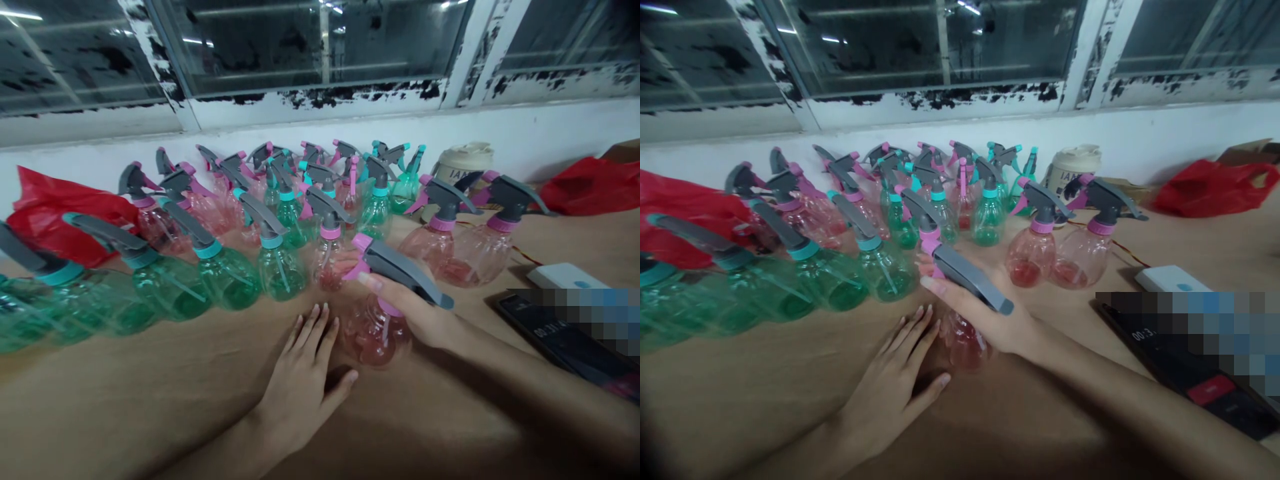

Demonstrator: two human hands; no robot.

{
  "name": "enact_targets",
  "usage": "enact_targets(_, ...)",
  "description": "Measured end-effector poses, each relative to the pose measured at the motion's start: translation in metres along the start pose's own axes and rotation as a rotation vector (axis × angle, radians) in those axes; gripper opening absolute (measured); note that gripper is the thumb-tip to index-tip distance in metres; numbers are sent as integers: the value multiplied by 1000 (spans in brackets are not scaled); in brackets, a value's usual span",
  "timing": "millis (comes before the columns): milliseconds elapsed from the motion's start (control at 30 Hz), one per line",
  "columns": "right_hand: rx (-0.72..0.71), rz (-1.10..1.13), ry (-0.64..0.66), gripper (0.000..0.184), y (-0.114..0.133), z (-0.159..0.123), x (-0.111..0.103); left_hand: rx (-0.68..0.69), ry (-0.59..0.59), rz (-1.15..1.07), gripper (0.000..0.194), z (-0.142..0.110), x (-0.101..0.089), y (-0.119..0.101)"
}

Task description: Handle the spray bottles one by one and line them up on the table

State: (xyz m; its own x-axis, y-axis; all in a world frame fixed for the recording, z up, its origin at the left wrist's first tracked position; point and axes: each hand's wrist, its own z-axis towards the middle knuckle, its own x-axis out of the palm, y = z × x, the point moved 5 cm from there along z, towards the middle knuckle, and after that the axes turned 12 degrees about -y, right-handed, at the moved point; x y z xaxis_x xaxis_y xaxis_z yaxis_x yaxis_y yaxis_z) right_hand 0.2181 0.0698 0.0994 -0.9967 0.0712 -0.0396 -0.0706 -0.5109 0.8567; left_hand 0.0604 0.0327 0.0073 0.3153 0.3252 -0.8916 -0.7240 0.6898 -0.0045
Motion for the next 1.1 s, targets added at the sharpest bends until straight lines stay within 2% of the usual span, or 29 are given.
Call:
enact_targets(300, 29, 49, 36, 19, -3, 1, 1, -7, 4, 0, 63, 0, 1, 1)
enact_targets(567, -31, -82, 33, 23, 0, 5, 0, -17, 21, -20, 63, 1, 1, 0)
enact_targets(733, 6, -197, 0, 32, 4, 4, -1, -14, 23, -20, 64, 1, 1, 0)
enact_targets(833, 8, -213, 5, 30, 7, 2, -1, -12, 26, -17, 63, 2, 0, -1)
enact_targets(1100, 4, -9, -46, 13, -3, 1, -1, -5, 1, 2, 62, 1, -2, -2)
